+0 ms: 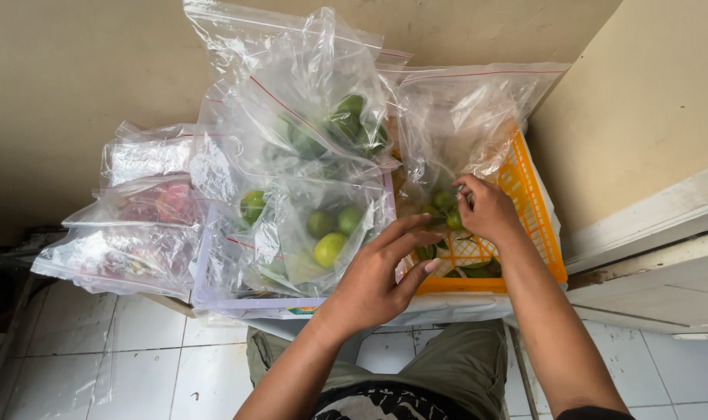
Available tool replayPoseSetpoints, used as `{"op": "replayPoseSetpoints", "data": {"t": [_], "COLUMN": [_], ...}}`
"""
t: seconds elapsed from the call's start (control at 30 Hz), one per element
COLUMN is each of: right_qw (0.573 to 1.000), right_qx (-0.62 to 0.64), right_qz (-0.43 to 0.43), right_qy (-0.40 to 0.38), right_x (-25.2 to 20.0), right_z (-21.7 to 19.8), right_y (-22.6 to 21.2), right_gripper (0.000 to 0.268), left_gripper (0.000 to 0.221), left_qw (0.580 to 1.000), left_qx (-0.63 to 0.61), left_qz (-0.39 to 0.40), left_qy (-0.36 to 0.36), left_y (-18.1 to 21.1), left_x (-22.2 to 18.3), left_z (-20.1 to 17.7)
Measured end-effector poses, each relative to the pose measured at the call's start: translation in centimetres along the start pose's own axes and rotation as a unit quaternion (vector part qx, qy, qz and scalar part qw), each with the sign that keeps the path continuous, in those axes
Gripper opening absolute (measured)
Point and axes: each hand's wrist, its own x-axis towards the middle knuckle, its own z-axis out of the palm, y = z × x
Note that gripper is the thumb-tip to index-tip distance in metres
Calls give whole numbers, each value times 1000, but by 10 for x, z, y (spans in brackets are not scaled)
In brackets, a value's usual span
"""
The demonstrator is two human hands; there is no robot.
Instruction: Packing small green fruits (limes) into clear plastic ziplock bags from a crate.
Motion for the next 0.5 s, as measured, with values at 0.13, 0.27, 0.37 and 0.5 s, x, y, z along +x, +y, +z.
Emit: {"op": "replayPoseSetpoints", "data": {"t": [0.13,0.27,0.37,0.5], "right_qw": [999,995,985,963], "right_qx": [21,25,94,199], "right_qz": [-17,-53,-81,-151], "right_qy": [25,85,119,101], "right_x": [-11,-10,-14,-35], "right_z": [-17,-19,-18,-27], "right_y": [-36,-56,-92,-168], "right_gripper": [26,23,21,25], "left_gripper": [33,29,28,31], "left_qw": [997,985,975,969], "left_qx": [4,-3,-30,122], "left_qz": [41,76,91,86], "left_qy": [64,154,201,198], "left_y": [11,13,18,15], "left_x": [-7,-22,-40,-66], "left_z": [-25,-49,-65,-95]}}
